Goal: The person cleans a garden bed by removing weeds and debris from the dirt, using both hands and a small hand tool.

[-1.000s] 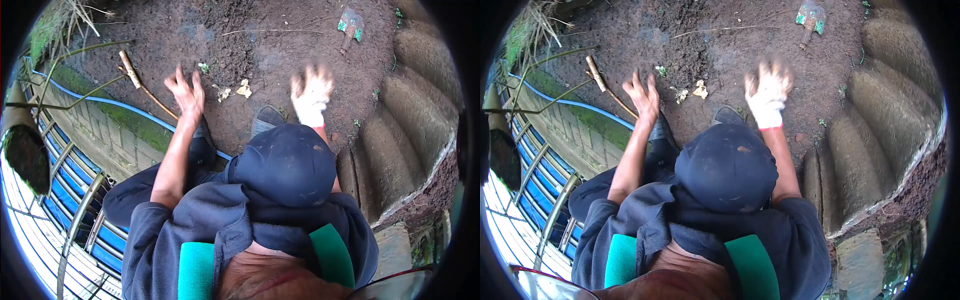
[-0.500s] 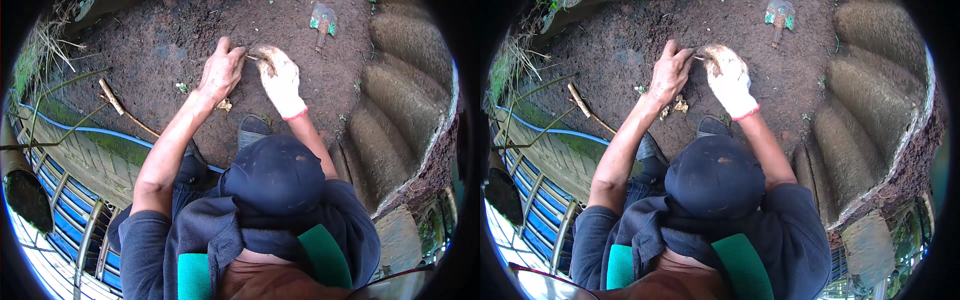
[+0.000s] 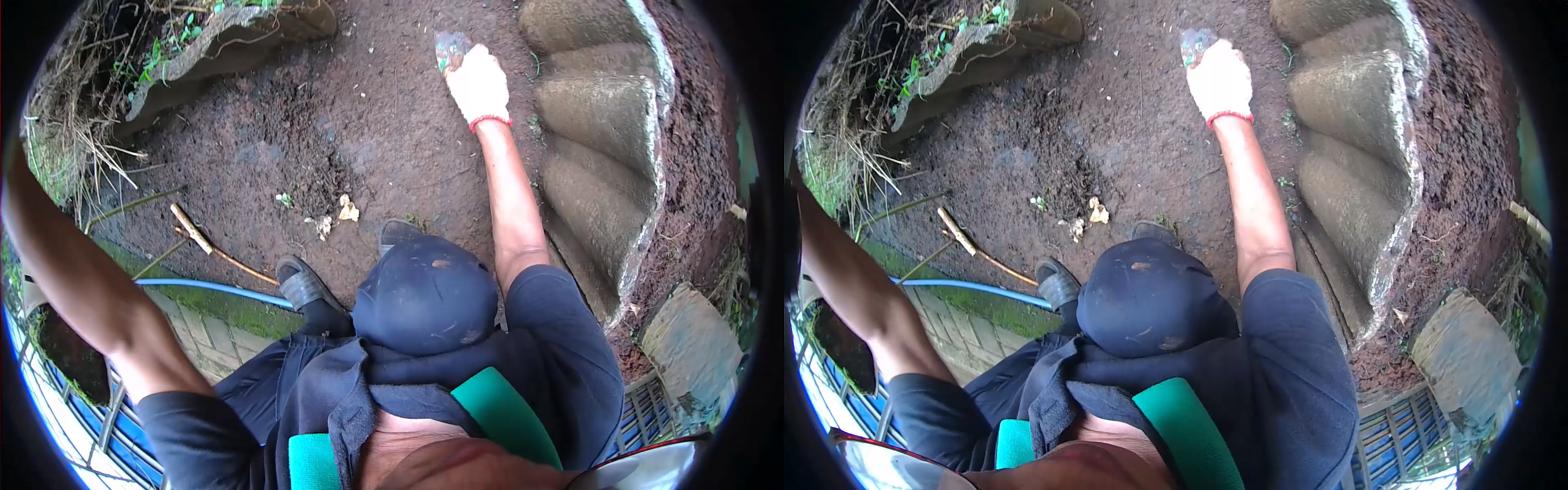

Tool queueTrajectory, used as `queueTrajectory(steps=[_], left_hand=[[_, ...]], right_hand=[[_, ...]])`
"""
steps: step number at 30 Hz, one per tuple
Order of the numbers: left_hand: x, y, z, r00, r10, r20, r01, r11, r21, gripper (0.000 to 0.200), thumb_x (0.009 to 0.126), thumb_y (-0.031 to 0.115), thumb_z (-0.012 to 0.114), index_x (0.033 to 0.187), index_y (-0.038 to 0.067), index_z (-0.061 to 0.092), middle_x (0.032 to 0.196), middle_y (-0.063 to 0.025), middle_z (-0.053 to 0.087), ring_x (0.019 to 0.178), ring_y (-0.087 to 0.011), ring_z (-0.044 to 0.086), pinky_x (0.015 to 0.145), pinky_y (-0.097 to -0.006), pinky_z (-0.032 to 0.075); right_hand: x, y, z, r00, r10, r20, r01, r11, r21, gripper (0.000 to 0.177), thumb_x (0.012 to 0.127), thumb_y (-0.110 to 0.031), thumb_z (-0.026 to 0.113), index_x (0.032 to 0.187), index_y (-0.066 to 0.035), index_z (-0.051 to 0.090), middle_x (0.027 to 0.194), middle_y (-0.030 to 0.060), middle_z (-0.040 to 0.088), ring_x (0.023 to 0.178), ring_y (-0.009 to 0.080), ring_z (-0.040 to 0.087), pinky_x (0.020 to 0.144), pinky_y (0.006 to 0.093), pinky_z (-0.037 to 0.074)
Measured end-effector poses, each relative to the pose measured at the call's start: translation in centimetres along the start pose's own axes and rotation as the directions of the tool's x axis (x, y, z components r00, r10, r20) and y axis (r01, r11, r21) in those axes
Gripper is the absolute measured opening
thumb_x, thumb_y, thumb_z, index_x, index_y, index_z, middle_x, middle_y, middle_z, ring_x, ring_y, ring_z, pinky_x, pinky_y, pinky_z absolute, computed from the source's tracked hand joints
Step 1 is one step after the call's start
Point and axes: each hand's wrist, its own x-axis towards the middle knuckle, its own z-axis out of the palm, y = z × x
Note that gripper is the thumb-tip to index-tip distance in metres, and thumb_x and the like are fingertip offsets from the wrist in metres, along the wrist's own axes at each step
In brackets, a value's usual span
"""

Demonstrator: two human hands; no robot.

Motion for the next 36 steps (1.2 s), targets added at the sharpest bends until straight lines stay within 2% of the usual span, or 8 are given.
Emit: queueTrajectory(steps=[7, 8, 10, 16, 24, 30, 32, 36], left_hand=[[-6.6, 6.9, 7.8, 0.998, -0.031, -0.051, 0.014, 0.950, -0.311, 0.039, 0.079, 0.010, 0.078, 0.116, 0.009, 0.066, 0.103, -0.0145, 0.054, 0.092, -0.0259, 0.055, 0.073, -0.0400, 0.051], [-7.2, 8.8, 9.2, 0.991, 0.095, -0.094, -0.118, 0.952, -0.281, 0.037, 0.082, 0.014, 0.078, 0.117, 0.008, 0.067, 0.107, -0.0112, 0.062, 0.103, -0.0264, 0.056, 0.088, -0.0367, 0.051], [-6.8, 13.1, 10.3, 0.956, 0.293, 0.013, -0.266, 0.885, -0.382, 0.049, 0.080, 0.013, 0.077, 0.127, 0.013, 0.061, 0.110, -0.0202, 0.055, 0.114, -0.0392, 0.055, 0.092, -0.0477, 0.050], [-1.6, 12.9, 15.9, 0.880, 0.472, 0.047, -0.441, 0.851, -0.285, 0.049, 0.087, 0.012, 0.071, 0.134, 0.021, 0.059, 0.127, -0.0230, 0.045, 0.119, -0.0373, 0.052, 0.095, -0.0422, 0.052], [0.3, 11.1, 11.7, 0.893, 0.261, 0.366, 0.042, 0.762, -0.646, 0.020, 0.086, 0.007, 0.072, 0.106, 0.008, 0.075, 0.085, -0.0039, 0.059, 0.087, -0.0147, 0.062, 0.078, -0.0276, 0.051], [1.8, 2.0, 10.9, 0.828, -0.499, 0.256, 0.459, 0.342, -0.820, 0.023, 0.086, 0.005, 0.072, 0.108, 0.001, 0.073, 0.097, -0.0086, 0.075, 0.091, -0.0134, 0.068, 0.087, -0.0269, 0.054], [1.5, -2.6, 11.2, 0.707, -0.660, 0.255, 0.583, 0.340, -0.738, 0.026, 0.087, 0.005, 0.063, 0.112, 0.000, 0.069, 0.079, -0.0116, 0.070, 0.056, -0.0137, 0.061, 0.049, -0.0245, 0.049], [2.8, -4.6, 8.8, 0.577, -0.817, 0.019, 0.573, 0.388, -0.722, 0.023, 0.088, 0.006, 0.059, 0.106, 0.001, 0.072, 0.075, -0.0099, 0.069, 0.055, -0.0149, 0.061, 0.050, -0.0268, 0.049]], right_hand=[[-3.5, 1.8, 0.2, 0.988, 0.128, -0.091, -0.094, 0.945, 0.314, 0.042, 0.076, -0.024, 0.075, 0.099, 0.004, 0.054, 0.091, 0.0224, 0.065, 0.085, 0.0362, 0.068, 0.079, 0.0440, 0.055], [-2.5, 3.0, 0.3, 0.865, 0.213, 0.455, -0.502, 0.420, 0.757, 0.037, 0.074, -0.018, 0.076, 0.099, 0.003, 0.057, 0.082, 0.0138, 0.064, 0.068, 0.0250, 0.064, 0.070, 0.0419, 0.056], [-2.3, 5.7, 1.8, 0.807, -0.202, 0.555, -0.589, -0.205, 0.782, 0.031, 0.077, -0.011, 0.072, 0.102, 0.002, 0.059, 0.077, 0.0079, 0.060, 0.057, 0.0166, 0.055, 0.060, 0.0399, 0.055], [-3.3, -1.8, -2.8, 0.838, -0.298, 0.458, -0.534, -0.267, 0.803, 0.024, 0.086, -0.008, 0.064, 0.108, 0.002, 0.061, 0.095, 0.0105, 0.067, 0.081, 0.0191, 0.065, 0.066, 0.0355, 0.054], [-2.6, -7.8, -9.6, 0.985, -0.080, 0.152, -0.171, -0.469, 0.866, 0.041, 0.094, -0.017, 0.056, 0.127, 0.007, 0.054, 0.112, 0.0217, 0.064, 0.088, 0.0318, 0.065, 0.071, 0.0370, 0.055], [-0.3, -10.1, -0.9, 0.636, -0.772, -0.016, -0.714, -0.595, 0.368, 0.057, 0.092, -0.016, 0.063, 0.140, 0.006, 0.042, 0.118, 0.0274, 0.061, 0.094, 0.0299, 0.067, 0.071, 0.0401, 0.060], [-1.7, -11.1, -0.8, 0.746, -0.627, 0.226, -0.531, -0.355, 0.769, 0.055, 0.091, -0.017, 0.067, 0.137, 0.007, 0.046, 0.119, 0.0226, 0.061, 0.086, 0.0208, 0.063, 0.069, 0.0321, 0.056], [-5.2, -7.1, -4.1, 0.845, -0.411, 0.343, -0.497, -0.362, 0.789, 0.053, 0.088, -0.017, 0.071, 0.132, 0.005, 0.051, 0.114, 0.0134, 0.064, 0.083, 0.0146, 0.059, 0.066, 0.0275, 0.051]])
